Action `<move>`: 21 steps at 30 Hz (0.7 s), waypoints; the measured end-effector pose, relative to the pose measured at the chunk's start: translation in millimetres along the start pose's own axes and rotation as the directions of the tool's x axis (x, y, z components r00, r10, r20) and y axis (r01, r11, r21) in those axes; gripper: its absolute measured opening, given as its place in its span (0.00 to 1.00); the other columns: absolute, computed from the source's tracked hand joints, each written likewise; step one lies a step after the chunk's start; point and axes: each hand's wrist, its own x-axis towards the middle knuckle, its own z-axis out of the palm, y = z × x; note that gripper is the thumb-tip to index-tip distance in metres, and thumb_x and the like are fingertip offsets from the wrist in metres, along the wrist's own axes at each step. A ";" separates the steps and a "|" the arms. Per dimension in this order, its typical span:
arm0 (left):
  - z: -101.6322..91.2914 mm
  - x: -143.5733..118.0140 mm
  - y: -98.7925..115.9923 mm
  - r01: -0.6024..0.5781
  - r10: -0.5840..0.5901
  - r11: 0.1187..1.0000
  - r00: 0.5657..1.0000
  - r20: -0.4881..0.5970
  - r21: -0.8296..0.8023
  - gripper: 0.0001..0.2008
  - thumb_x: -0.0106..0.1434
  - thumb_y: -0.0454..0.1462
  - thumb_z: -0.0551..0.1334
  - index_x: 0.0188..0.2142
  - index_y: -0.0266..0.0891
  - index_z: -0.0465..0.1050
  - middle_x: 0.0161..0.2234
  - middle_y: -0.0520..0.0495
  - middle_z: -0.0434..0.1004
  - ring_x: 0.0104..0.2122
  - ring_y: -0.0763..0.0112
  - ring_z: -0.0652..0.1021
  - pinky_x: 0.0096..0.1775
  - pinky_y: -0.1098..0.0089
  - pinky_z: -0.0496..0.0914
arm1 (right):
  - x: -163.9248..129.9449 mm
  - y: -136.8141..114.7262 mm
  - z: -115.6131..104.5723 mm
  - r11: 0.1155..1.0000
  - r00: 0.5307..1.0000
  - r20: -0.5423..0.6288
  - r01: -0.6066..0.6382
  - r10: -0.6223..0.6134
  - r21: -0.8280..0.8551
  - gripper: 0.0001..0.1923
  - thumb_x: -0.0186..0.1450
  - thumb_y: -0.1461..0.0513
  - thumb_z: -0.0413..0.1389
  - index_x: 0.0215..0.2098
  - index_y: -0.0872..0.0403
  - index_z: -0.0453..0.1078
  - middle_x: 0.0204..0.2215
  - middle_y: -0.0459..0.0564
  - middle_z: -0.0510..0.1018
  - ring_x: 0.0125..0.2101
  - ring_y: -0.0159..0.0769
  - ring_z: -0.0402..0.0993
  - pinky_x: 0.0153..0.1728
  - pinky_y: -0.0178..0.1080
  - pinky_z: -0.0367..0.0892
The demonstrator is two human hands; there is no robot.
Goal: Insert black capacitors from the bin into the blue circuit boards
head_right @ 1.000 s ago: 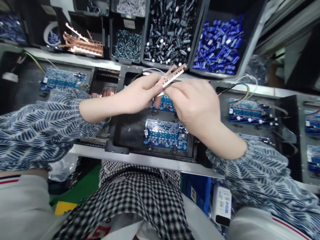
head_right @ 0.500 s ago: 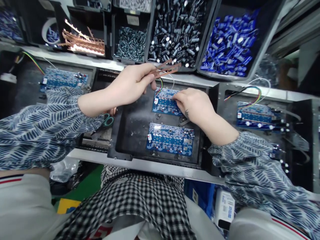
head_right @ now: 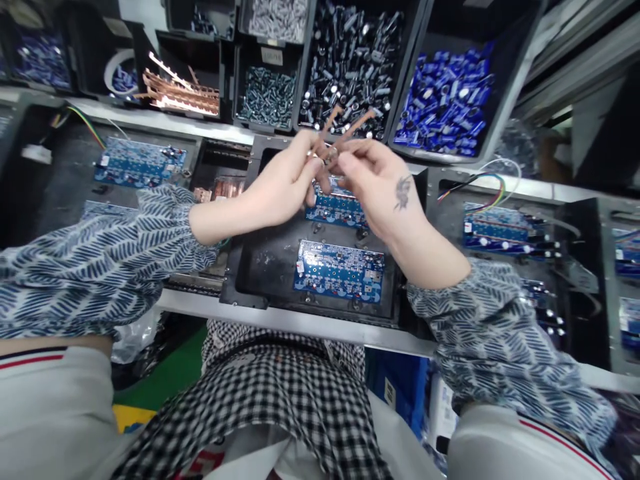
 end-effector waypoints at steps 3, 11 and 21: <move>-5.3 2.3 4.2 0.009 -0.008 0.997 1.000 0.013 -0.076 0.12 0.77 0.33 0.45 0.53 0.41 0.61 0.44 0.46 0.80 0.34 0.72 0.79 0.39 0.68 0.71 | 4.1 -10.5 -2.9 0.989 0.985 -0.166 -0.022 0.047 0.150 0.14 0.73 0.48 0.55 0.49 0.47 0.69 0.43 0.52 0.81 0.40 0.42 0.79 0.42 0.50 0.76; -42.1 4.8 -14.6 -0.051 0.062 0.990 0.995 -0.081 0.131 0.08 0.70 0.29 0.54 0.37 0.42 0.66 0.36 0.50 0.80 0.42 0.68 0.78 0.49 0.68 0.68 | -14.0 6.8 -11.7 0.743 0.912 0.381 0.359 -0.152 -0.564 0.11 0.72 0.62 0.53 0.44 0.52 0.79 0.38 0.53 0.84 0.39 0.44 0.80 0.42 0.48 0.75; -47.0 -15.0 -23.3 -0.020 0.027 0.919 1.000 -0.013 0.394 0.16 0.71 0.31 0.50 0.51 0.45 0.72 0.41 0.47 0.81 0.43 0.61 0.80 0.47 0.64 0.69 | -20.3 18.9 -0.9 0.624 0.862 0.474 0.471 -0.177 -0.624 0.17 0.74 0.65 0.48 0.47 0.55 0.79 0.44 0.56 0.82 0.44 0.44 0.78 0.46 0.46 0.75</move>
